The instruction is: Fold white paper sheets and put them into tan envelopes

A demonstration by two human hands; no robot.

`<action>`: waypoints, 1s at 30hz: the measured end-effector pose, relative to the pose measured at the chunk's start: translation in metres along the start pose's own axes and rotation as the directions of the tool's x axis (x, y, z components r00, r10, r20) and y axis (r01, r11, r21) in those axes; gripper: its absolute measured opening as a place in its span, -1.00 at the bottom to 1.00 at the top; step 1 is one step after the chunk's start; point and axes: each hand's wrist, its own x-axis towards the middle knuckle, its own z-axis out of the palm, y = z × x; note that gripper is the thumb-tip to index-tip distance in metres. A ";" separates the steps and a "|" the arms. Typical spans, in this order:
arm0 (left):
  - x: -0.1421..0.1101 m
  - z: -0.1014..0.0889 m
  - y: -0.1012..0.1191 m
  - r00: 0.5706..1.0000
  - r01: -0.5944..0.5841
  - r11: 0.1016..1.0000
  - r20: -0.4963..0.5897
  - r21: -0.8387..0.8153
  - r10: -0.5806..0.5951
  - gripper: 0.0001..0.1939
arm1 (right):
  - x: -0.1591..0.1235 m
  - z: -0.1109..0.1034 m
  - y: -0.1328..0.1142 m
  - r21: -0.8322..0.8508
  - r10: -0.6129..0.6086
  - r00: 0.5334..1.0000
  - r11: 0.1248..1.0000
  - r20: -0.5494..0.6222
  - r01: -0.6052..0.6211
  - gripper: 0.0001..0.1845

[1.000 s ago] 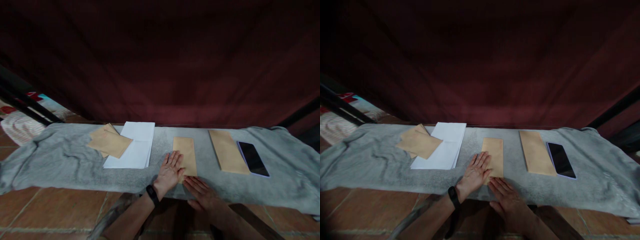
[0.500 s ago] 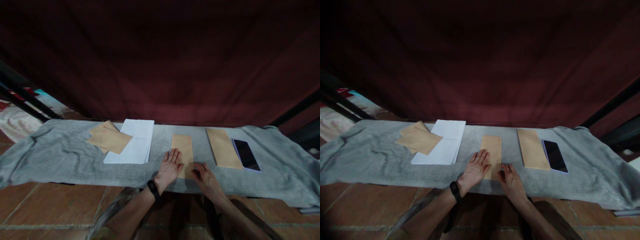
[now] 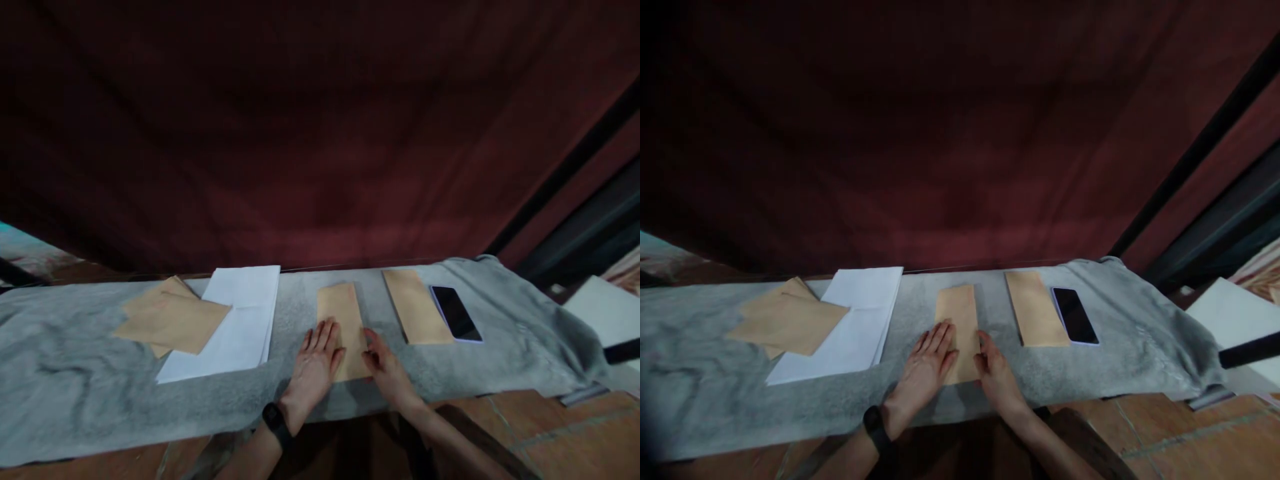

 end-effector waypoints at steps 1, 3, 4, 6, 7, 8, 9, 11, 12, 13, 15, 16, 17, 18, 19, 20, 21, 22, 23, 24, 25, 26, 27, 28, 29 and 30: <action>0.001 -0.002 -0.001 1.000 0.010 1.000 -0.012 -0.023 -0.010 -0.44 | 0.007 -0.008 0.000 -0.025 -0.044 0.998 0.999 -0.035 0.043 -0.49; 0.003 -0.005 -0.004 0.998 0.043 0.997 -0.042 -0.061 -0.045 -0.42 | 0.025 -0.034 0.000 -0.136 -0.167 0.977 0.980 -0.136 0.148 -0.49; 0.004 -0.005 -0.006 0.997 0.059 0.995 -0.054 -0.074 -0.063 -0.42 | 0.034 -0.052 0.001 -0.226 -0.210 0.957 0.960 -0.202 0.163 -0.48; 0.004 -0.004 -0.008 0.995 0.074 0.993 -0.064 -0.094 -0.080 -0.43 | 0.051 -0.089 0.005 -0.469 -0.301 0.900 0.874 -0.314 0.129 -0.48; 0.003 -0.002 -0.009 0.995 0.073 0.992 -0.060 -0.100 -0.080 -0.44 | 0.057 -0.107 0.007 -0.509 -0.314 0.883 0.855 -0.349 0.102 -0.48; 0.003 0.000 -0.009 0.996 0.068 0.992 -0.053 -0.104 -0.074 -0.45 | 0.062 -0.123 0.010 -0.544 -0.322 0.868 0.836 -0.378 0.073 -0.47; 0.002 0.001 -0.009 0.997 0.062 0.993 -0.043 -0.105 -0.067 -0.45 | 0.065 -0.136 0.014 -0.580 -0.328 0.855 0.814 -0.402 0.039 -0.46; 0.001 0.004 -0.010 0.999 0.046 0.994 -0.024 -0.101 -0.049 -0.45 | 0.066 -0.153 0.020 -0.624 -0.327 0.841 0.781 -0.430 -0.016 -0.47; 0.000 0.005 -0.010 0.999 0.037 0.995 -0.017 -0.097 -0.039 -0.46 | 0.066 -0.156 0.023 -0.647 -0.325 0.839 0.761 -0.437 -0.043 -0.48; 0.000 0.006 -0.011 0.999 0.029 0.995 -0.013 -0.091 -0.031 -0.46 | 0.064 -0.158 0.026 -0.670 -0.322 0.838 0.740 -0.440 -0.067 -0.50; 0.000 0.006 -0.012 1.000 0.020 0.997 -0.007 -0.079 -0.021 -0.47 | 0.060 -0.158 0.029 -0.718 -0.319 0.844 0.687 -0.431 -0.107 -0.55; 0.000 0.005 -0.012 1.000 0.019 0.997 -0.006 -0.073 -0.019 -0.48 | 0.057 -0.156 0.030 -0.742 -0.318 0.849 0.659 -0.421 -0.121 -0.58; 0.000 0.005 -0.012 1.000 0.017 0.997 -0.004 -0.070 -0.018 -0.48 | 0.055 -0.155 0.031 -0.764 -0.319 0.854 0.632 -0.411 -0.132 -0.60; 0.000 0.004 -0.013 1.000 0.016 0.998 -0.001 -0.067 -0.016 -0.49 | 0.052 -0.154 0.030 -0.784 -0.322 0.859 0.605 -0.399 -0.138 -0.61; 0.001 0.004 -0.013 1.000 0.013 0.998 0.003 -0.065 -0.013 -0.49 | 0.049 -0.153 0.030 -0.803 -0.326 0.863 0.579 -0.385 -0.140 -0.61; 0.001 0.003 -0.013 1.000 0.009 0.998 0.007 -0.064 -0.009 -0.50 | 0.047 -0.153 0.029 -0.820 -0.331 0.868 0.555 -0.371 -0.139 -0.60; 0.001 0.002 -0.013 1.000 0.007 0.998 0.013 -0.064 -0.006 -0.51 | 0.044 -0.152 0.029 -0.835 -0.337 0.871 0.534 -0.356 -0.135 -0.58; 0.001 0.002 -0.013 1.000 0.006 0.998 0.018 -0.064 -0.005 -0.51 | 0.042 -0.151 0.028 -0.846 -0.342 0.874 0.517 -0.344 -0.130 -0.57; 0.001 0.002 -0.013 1.000 0.007 0.998 0.025 -0.064 -0.006 -0.52 | 0.040 -0.151 0.028 -0.858 -0.348 0.878 0.498 -0.330 -0.126 -0.55; 0.001 0.002 -0.013 0.999 0.010 0.998 0.031 -0.064 -0.008 -0.53 | 0.039 -0.150 0.028 -0.875 -0.355 0.881 0.469 -0.312 -0.121 -0.53; 0.000 0.002 -0.013 0.999 0.010 0.998 0.037 -0.063 -0.008 -0.53 | 0.038 -0.149 0.028 -0.895 -0.363 0.885 0.430 -0.290 -0.116 -0.52; 0.000 0.003 -0.014 0.999 0.009 0.998 0.042 -0.061 -0.007 -0.54 | 0.037 -0.148 0.028 -0.918 -0.371 0.892 0.382 -0.259 -0.107 -0.52; -0.001 0.003 -0.014 0.999 0.009 0.998 0.043 -0.058 -0.006 -0.54 | 0.037 -0.147 0.028 -0.939 -0.378 0.898 0.331 -0.224 -0.095 -0.53; -0.001 0.004 -0.015 0.999 0.010 0.999 0.038 -0.053 -0.008 -0.55 | 0.037 -0.146 0.028 -0.955 -0.383 0.904 0.285 -0.192 -0.082 -0.54; -0.001 0.005 -0.017 1.000 0.014 0.999 0.028 -0.046 -0.013 -0.55 | 0.037 -0.146 0.028 -0.966 -0.388 0.907 0.249 -0.163 -0.068 -0.55; -0.001 0.005 -0.018 1.000 0.024 0.999 0.014 -0.036 -0.023 -0.55 | 0.037 -0.146 0.028 -0.972 -0.395 0.907 0.227 -0.144 -0.055 -0.56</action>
